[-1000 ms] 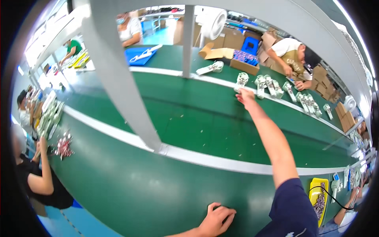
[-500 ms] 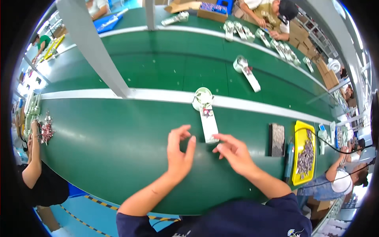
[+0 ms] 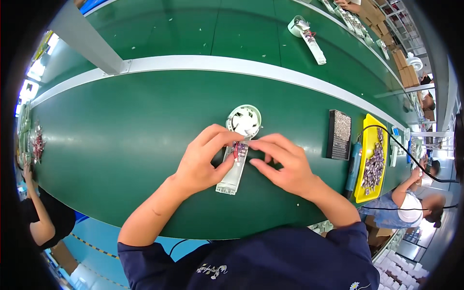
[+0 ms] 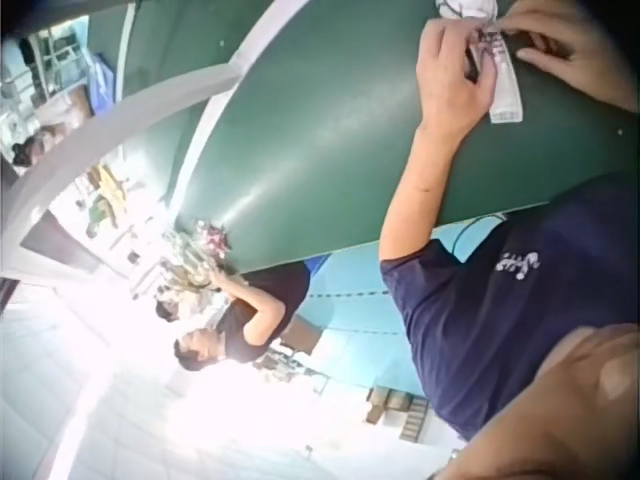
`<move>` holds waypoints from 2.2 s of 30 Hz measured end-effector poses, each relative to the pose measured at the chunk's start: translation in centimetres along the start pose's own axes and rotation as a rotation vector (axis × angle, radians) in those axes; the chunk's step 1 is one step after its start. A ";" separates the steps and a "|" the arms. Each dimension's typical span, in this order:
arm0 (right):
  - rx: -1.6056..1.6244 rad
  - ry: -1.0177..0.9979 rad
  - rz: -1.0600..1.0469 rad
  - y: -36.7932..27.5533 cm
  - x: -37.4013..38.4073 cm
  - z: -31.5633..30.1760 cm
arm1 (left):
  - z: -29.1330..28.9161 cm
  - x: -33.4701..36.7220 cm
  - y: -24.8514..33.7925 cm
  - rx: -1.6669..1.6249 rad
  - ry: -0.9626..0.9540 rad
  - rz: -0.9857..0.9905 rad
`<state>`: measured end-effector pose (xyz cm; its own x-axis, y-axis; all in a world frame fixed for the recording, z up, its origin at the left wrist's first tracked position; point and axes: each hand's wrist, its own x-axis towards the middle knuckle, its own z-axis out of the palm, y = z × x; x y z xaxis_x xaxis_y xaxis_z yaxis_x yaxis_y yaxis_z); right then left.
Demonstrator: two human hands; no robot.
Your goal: Assembling handheld electronic fans by installing motors, circuit boards, and screws on an assembly line.
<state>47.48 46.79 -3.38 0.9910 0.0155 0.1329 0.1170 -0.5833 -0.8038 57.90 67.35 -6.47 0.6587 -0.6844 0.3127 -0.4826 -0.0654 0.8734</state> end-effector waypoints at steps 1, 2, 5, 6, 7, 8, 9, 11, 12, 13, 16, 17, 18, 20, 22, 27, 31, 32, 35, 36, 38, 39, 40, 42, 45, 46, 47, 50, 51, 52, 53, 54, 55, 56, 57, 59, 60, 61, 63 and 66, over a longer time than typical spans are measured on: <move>-0.059 0.006 -0.135 0.1 0.5 0.3 | 0.1 0.0 0.0 -0.036 0.031 0.004; -0.057 -0.001 -0.129 0.4 0.8 0.6 | 0.1 -0.1 -0.2 -0.042 0.032 -0.004; -0.163 0.009 -0.330 0.9 1.3 1.4 | 0.1 -0.1 -0.7 -0.044 0.015 0.052; -0.162 -0.002 -0.325 1.1 1.3 1.5 | 0.1 -0.1 -0.6 -0.032 0.015 0.061; -0.148 -0.008 -0.342 1.3 1.4 1.5 | 0.1 -0.2 -0.6 -0.019 0.016 0.071; -0.133 -0.013 -0.362 1.5 1.5 1.5 | 0.1 -0.3 -0.7 -0.024 0.022 0.064; -0.133 -0.023 -0.359 1.6 1.5 1.5 | 0.1 -0.4 -0.8 0.000 0.024 0.057; -0.050 -0.030 -0.306 1.7 1.5 1.4 | 0.1 -0.5 -0.9 0.019 0.031 0.046; -0.053 -0.038 -0.305 1.7 1.5 1.6 | 0.1 -0.5 -0.9 0.007 0.057 0.042; 0.054 -0.010 -0.274 1.7 1.5 1.9 | 0.1 -0.4 -1.0 -0.004 0.082 0.039; 0.164 0.006 -0.203 2.0 1.5 1.6 | 0.0 -0.2 -0.9 -0.039 0.103 0.027; 0.175 0.004 -0.162 2.0 1.4 1.6 | 0.0 -0.3 -0.9 -0.058 0.108 0.018; 0.173 -0.002 -0.163 2.0 1.3 1.6 | 0.0 -0.4 -1.0 -0.060 0.114 0.017; 0.328 0.035 0.017 1.9 1.0 1.6 | 0.1 -0.4 -1.2 -0.072 0.130 0.021; 0.344 0.028 0.031 1.9 0.5 1.6 | 0.2 -0.3 -1.3 -0.082 0.131 0.027; 0.437 0.036 0.191 1.9 0.1 1.7 | 0.1 -0.3 -1.3 -0.133 0.117 0.014; 0.310 0.062 0.104 1.9 0.4 1.5 | 0.1 -0.4 -1.4 -0.157 0.086 -0.011; 0.303 0.078 0.103 1.9 0.5 1.7 | 0.1 -0.4 -1.4 -0.164 0.096 -0.024; 0.191 0.087 0.060 1.2 0.5 1.7 | 0.1 -0.2 -0.6 -0.156 0.170 -0.028; 0.089 0.088 0.019 0.8 0.5 1.7 | 0.2 -0.3 -0.5 -0.155 0.174 -0.032; 0.071 0.072 0.003 0.1 0.6 1.8 | 0.6 -0.5 -0.3 -0.123 0.189 0.044; 0.052 0.062 -0.012 -0.1 0.6 1.9 | 0.7 -0.6 -0.4 -0.077 0.217 0.099; 0.051 0.060 -0.011 -0.2 0.8 2.0 | 0.9 -0.7 -0.5 -0.078 0.218 0.097; -0.050 0.100 -0.095 -0.1 1.4 2.1 | 1.1 -0.7 -0.7 -0.056 0.237 0.161; -0.167 0.065 -0.173 0.5 1.1 1.7 | 0.8 -0.6 -1.0 -0.029 0.224 0.186; -0.168 0.064 -0.173 0.7 1.1 1.8 | 0.8 -0.7 -1.0 -0.030 0.225 0.185; -0.200 0.065 -0.199 1.0 1.0 1.9 | 0.7 -0.7 -1.1 -0.037 0.206 0.166; -0.247 0.083 -0.246 0.6 1.1 1.8 | 0.7 -0.7 -1.0 -0.071 0.180 0.127; -0.262 0.101 -0.268 0.5 1.1 1.7 | 0.8 -0.6 -0.9 -0.099 0.174 0.109; -0.262 0.100 -0.268 0.6 1.1 1.8 | 0.8 -0.6 -0.9 -0.100 0.174 0.108; -0.253 0.124 -0.300 0.9 1.2 2.0 | 0.7 -0.5 -1.1 -0.119 0.185 0.111; -0.245 0.146 -0.332 1.1 1.3 2.0 | 0.7 -0.5 -1.2 -0.139 0.196 0.114; -0.251 0.144 -0.331 1.1 1.4 1.8 | 0.7 -0.5 -1.3 -0.144 0.198 0.116; -0.175 0.127 -0.288 1.0 1.5 1.6 | 0.7 -0.6 -1.3 -0.170 0.186 0.093; -0.099 0.109 -0.244 0.9 1.6 1.5 | 0.7 -0.6 -1.3 -0.196 0.174 0.070; -0.120 0.079 -0.209 0.9 1.8 0.9 | 0.8 -0.7 -1.0 -0.168 0.145 0.030; -0.136 0.051 -0.173 0.9 1.9 0.4 | 0.9 -0.8 -0.8 -0.138 0.112 -0.011; -0.141 0.041 -0.173 0.8 2.3 -0.2 | 1.0 -0.8 -0.8 -0.145 0.121 -0.014; -0.344 -0.211 -0.362 0.3 3.4 -1.2 | 1.0 -1.2 -0.7 -0.051 0.058 -0.004; -0.550 -0.375 -0.443 -2.0 4.7 -2.2 | 0.6 -1.2 -0.7 -0.075 0.007 0.015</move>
<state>51.72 46.24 0.09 0.8271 0.5547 0.0904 0.5530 -0.7743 -0.3076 57.11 67.81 -7.73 0.6556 -0.6799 0.3286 -0.4484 -0.0003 0.8938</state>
